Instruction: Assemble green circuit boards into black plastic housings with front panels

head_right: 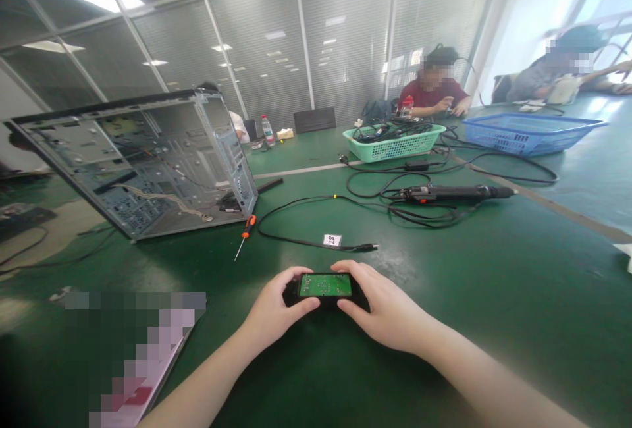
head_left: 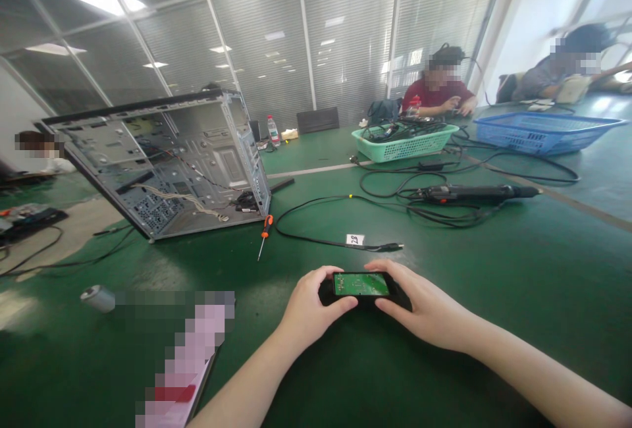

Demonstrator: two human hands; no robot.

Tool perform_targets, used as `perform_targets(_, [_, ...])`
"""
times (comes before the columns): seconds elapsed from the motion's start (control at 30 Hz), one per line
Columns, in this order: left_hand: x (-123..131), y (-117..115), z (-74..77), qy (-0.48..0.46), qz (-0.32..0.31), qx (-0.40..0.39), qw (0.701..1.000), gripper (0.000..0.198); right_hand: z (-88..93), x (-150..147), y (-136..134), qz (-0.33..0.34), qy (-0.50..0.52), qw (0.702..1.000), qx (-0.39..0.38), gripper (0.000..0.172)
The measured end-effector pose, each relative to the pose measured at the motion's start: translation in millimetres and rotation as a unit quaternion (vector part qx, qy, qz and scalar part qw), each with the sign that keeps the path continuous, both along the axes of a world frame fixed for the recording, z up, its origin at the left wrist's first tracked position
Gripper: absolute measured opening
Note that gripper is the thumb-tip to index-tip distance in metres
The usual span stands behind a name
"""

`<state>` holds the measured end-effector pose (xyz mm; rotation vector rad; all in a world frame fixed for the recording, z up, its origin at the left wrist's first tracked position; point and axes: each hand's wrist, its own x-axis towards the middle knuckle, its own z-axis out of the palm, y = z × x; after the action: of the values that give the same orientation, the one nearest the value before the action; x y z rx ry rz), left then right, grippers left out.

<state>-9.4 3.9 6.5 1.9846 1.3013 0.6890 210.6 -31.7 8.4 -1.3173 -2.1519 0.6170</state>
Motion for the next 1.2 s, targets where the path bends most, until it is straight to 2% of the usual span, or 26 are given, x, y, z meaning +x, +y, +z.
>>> perform_targets(0.3, [-1, 0, -4.2, 0.019, -0.021, 0.028, 0.999, 0.047, 6.3, 1, 0, 0.02, -0.049, 0.998, 0.031, 0.04])
perform_targets(0.5, [-2, 3, -8.7, 0.02, -0.036, 0.054, 0.998, 0.047, 17.4, -21, 11, 0.022, -0.092, 0.992, 0.078, 0.033])
perform_targets(0.67, [0, 4, -8.0, 0.034, -0.04, 0.058, 0.997, 0.045, 25.5, -41, 20, 0.02, -0.094, 0.995, 0.039, 0.03])
perform_targets(0.9, [0, 3, -2.4, 0.031, -0.042, 0.047, 0.998, 0.041, 26.1, -46, 20, -0.037, -0.021, 0.998, -0.046, 0.017])
perform_targets(1.2, [0, 4, -5.2, 0.034, -0.042, 0.044, 0.998, 0.045, 26.0, -48, 25, -0.049, -0.016, 0.996, -0.066, 0.021])
